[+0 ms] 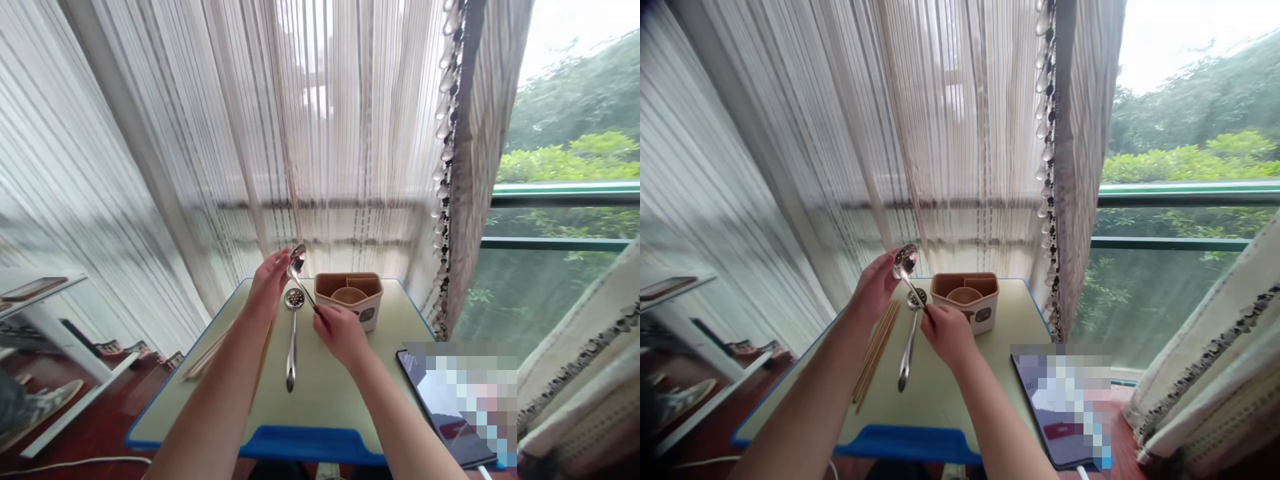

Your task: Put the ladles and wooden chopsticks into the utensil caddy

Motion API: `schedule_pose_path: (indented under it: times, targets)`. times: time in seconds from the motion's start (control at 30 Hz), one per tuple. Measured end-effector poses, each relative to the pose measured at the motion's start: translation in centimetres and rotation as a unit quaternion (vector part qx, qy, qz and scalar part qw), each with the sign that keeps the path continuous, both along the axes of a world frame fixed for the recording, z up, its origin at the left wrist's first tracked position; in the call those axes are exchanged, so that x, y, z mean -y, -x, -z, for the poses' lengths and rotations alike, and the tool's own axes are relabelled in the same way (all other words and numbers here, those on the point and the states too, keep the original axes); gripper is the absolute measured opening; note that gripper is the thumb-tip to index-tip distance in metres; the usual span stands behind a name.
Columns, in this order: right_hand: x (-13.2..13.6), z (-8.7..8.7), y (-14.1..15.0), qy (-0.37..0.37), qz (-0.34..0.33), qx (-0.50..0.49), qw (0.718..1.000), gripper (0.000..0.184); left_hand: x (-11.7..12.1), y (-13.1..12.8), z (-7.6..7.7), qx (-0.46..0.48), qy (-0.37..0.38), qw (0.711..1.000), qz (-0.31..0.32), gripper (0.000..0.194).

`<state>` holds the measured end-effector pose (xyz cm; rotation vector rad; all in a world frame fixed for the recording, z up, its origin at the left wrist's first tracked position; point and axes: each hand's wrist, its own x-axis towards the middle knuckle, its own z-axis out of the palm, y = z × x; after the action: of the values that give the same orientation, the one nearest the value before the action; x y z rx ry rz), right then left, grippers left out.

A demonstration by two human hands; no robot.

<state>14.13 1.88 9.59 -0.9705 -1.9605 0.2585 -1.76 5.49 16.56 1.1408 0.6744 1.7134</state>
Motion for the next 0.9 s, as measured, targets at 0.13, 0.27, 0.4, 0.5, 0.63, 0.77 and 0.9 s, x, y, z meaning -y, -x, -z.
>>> schedule_pose_path:
  times: [0.13,0.27,0.4,0.5,0.63,0.77,0.9]
  targets:
    - [-0.4,-1.3,-3.2,0.027,-0.024,-0.071,0.997,0.023,-0.6,-4.1,-2.7,-0.044,-0.046,0.998,-0.016,0.047]
    - [-0.8,-2.5,-5.8,0.04,-0.054,-0.105,0.992,0.024,-1.2,-7.5,-4.4,-0.077,-0.076,0.993,0.056,0.039]
    - [-1.1,-3.8,-7.8,0.034,-0.039,-0.089,0.995,0.025,-2.1,-9.6,-5.1,-0.08,-0.087,0.989,0.089,0.036]
    - [-1.8,-4.3,-8.8,0.008,-0.027,-0.082,0.996,0.026,-2.7,-10.9,-5.4,-0.066,-0.112,0.99,0.052,0.037]
    - [-3.5,-4.3,-9.4,-0.008,0.006,-0.096,0.995,0.027,-3.0,-12.5,-5.9,-0.085,-0.127,0.988,0.009,0.043]
    - [-5.0,-4.5,-9.4,-0.01,0.003,-0.13,0.991,0.025,-2.6,-13.7,-6.3,-0.115,-0.155,0.981,-0.021,0.048]
    - [-5.5,-5.0,-9.4,-0.036,0.019,-0.128,0.991,0.025,-2.2,-14.5,-6.3,-0.135,-0.188,0.973,-0.019,0.051]
